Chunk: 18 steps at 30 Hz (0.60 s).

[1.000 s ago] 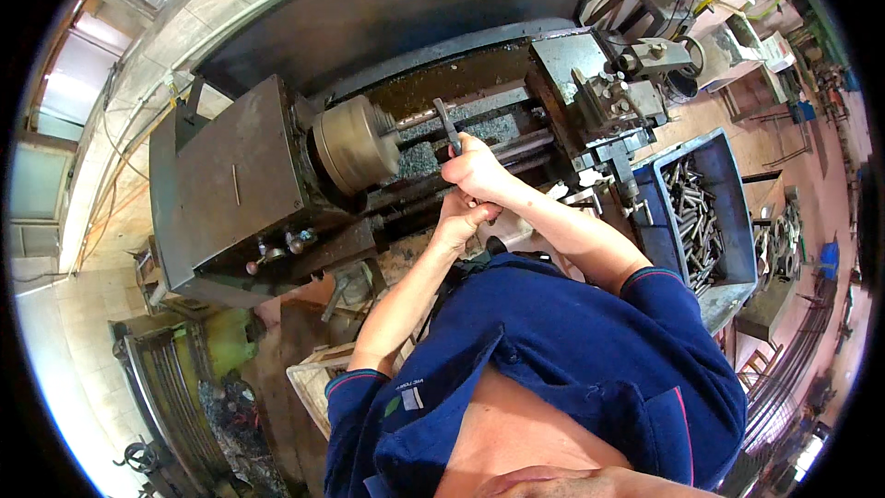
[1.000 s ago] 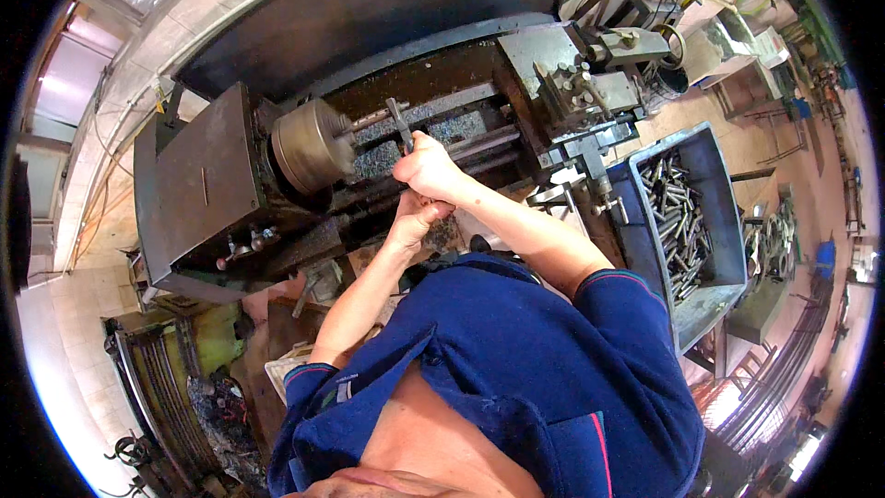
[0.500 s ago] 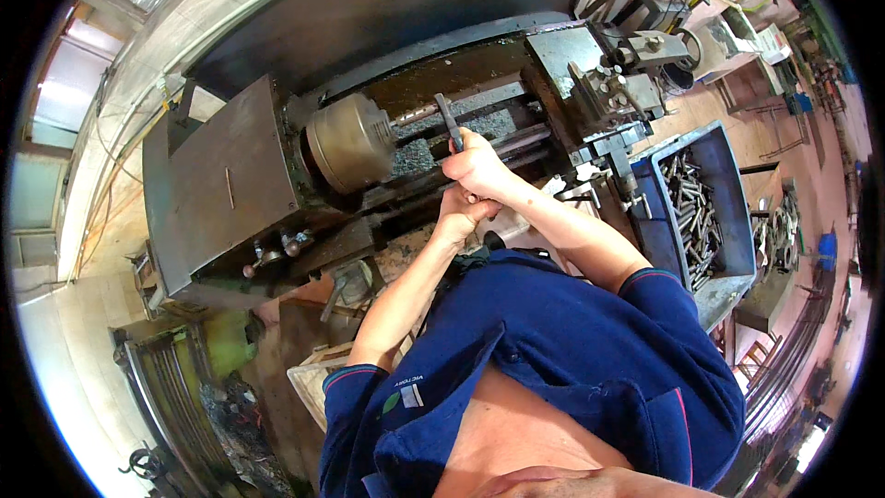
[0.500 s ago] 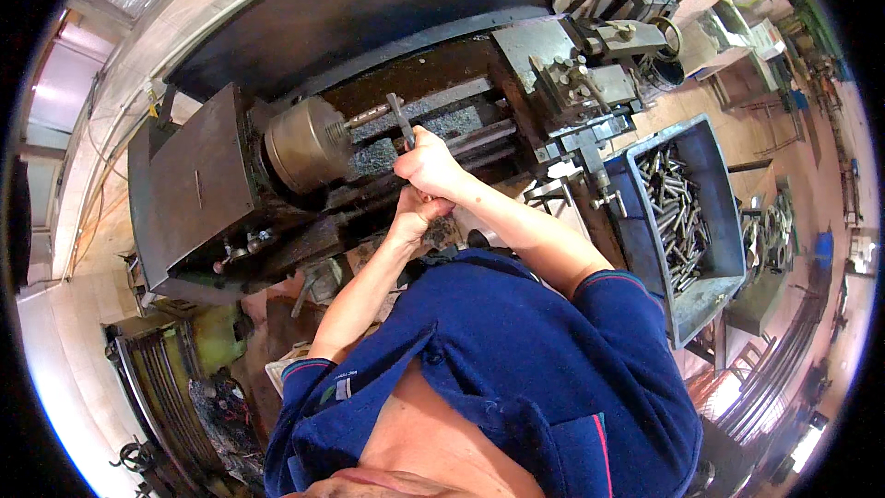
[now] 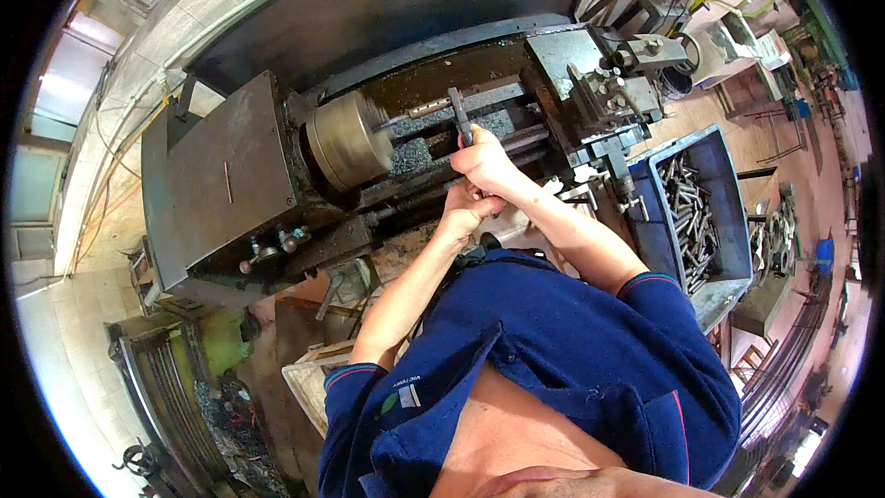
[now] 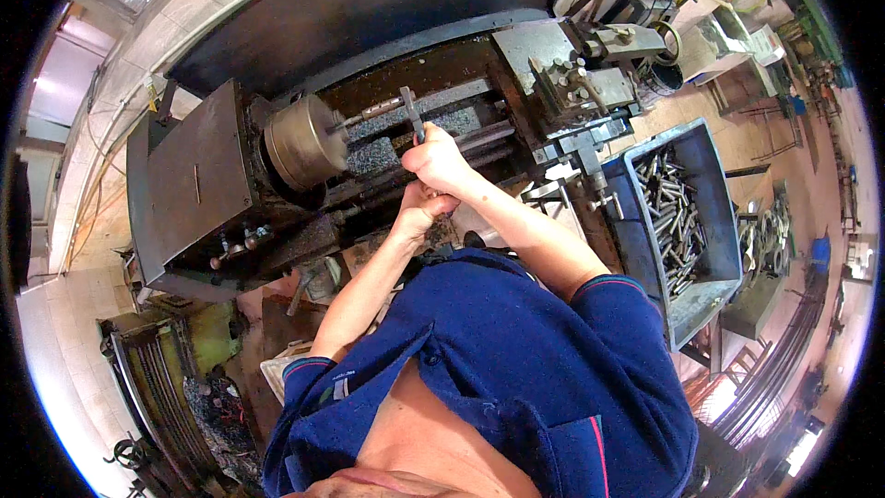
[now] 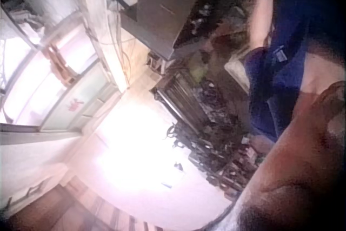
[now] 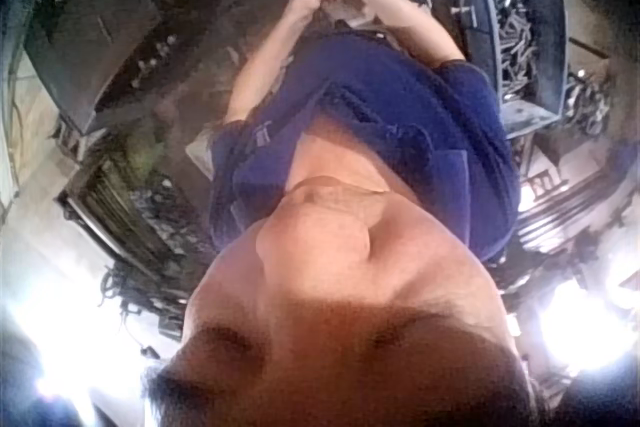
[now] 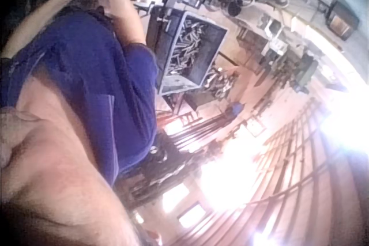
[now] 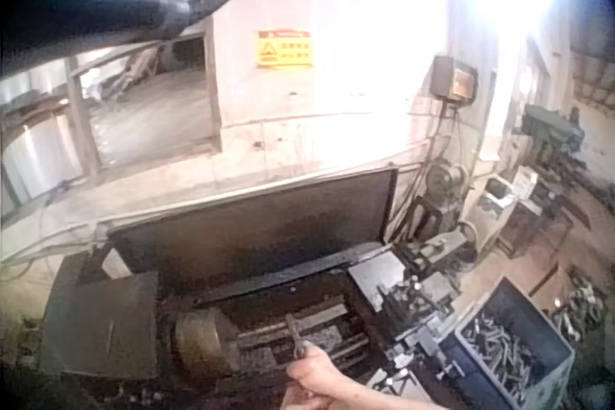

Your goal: The person operates a metalworking lathe in a workshop, repeatedly picking up cylindrical metal rods from a bin, inserting them into the machine's chuck, and then removing them to place them into a collection bin. The process is repetitive, involving loading, brief machine operation, and unloading of the metal parts.

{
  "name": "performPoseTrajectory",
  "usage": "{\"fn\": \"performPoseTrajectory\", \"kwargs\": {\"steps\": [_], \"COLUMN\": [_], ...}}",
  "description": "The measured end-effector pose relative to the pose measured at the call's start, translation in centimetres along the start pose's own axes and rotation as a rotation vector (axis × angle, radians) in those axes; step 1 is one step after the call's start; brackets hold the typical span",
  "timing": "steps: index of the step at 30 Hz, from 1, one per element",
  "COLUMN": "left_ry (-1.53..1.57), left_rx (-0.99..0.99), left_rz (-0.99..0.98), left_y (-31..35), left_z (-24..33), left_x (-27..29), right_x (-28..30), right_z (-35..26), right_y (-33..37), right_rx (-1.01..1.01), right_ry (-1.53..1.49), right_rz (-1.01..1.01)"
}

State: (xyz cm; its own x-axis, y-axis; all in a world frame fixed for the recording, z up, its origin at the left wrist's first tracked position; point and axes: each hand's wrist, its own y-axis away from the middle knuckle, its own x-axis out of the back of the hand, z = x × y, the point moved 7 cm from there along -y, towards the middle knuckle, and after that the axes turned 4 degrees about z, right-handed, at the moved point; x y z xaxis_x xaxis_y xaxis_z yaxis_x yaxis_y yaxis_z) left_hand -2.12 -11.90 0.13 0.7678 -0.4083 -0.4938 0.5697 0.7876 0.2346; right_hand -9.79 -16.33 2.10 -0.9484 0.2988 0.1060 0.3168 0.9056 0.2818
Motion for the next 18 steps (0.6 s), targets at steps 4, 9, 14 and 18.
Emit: {"fn": "performPoseTrajectory", "kwargs": {"steps": [4, 9, 14, 18], "left_ry": [-0.063, -0.045, -0.101, -0.126], "left_rx": [0.061, 0.082, 0.067, 0.081], "left_rz": [-0.005, -0.007, 0.047, -0.013], "left_y": [0.4, -0.1, 0.7, 0.2], "left_z": [-0.2, -0.4, 0.0, -0.9], "left_x": [1.5, 0.1, 1.7, 1.4], "right_x": [-1.3, 0.1, -1.5, -0.8], "right_z": [-1.5, -0.7, -1.1, -0.6], "right_y": [0.3, 0.2, 0.5, 0.7], "right_rx": [0.117, -0.033, -0.01, -0.033], "right_ry": [0.188, 0.055, 0.118, 0.039], "right_rz": [0.018, -0.014, -0.031, -0.038]}}
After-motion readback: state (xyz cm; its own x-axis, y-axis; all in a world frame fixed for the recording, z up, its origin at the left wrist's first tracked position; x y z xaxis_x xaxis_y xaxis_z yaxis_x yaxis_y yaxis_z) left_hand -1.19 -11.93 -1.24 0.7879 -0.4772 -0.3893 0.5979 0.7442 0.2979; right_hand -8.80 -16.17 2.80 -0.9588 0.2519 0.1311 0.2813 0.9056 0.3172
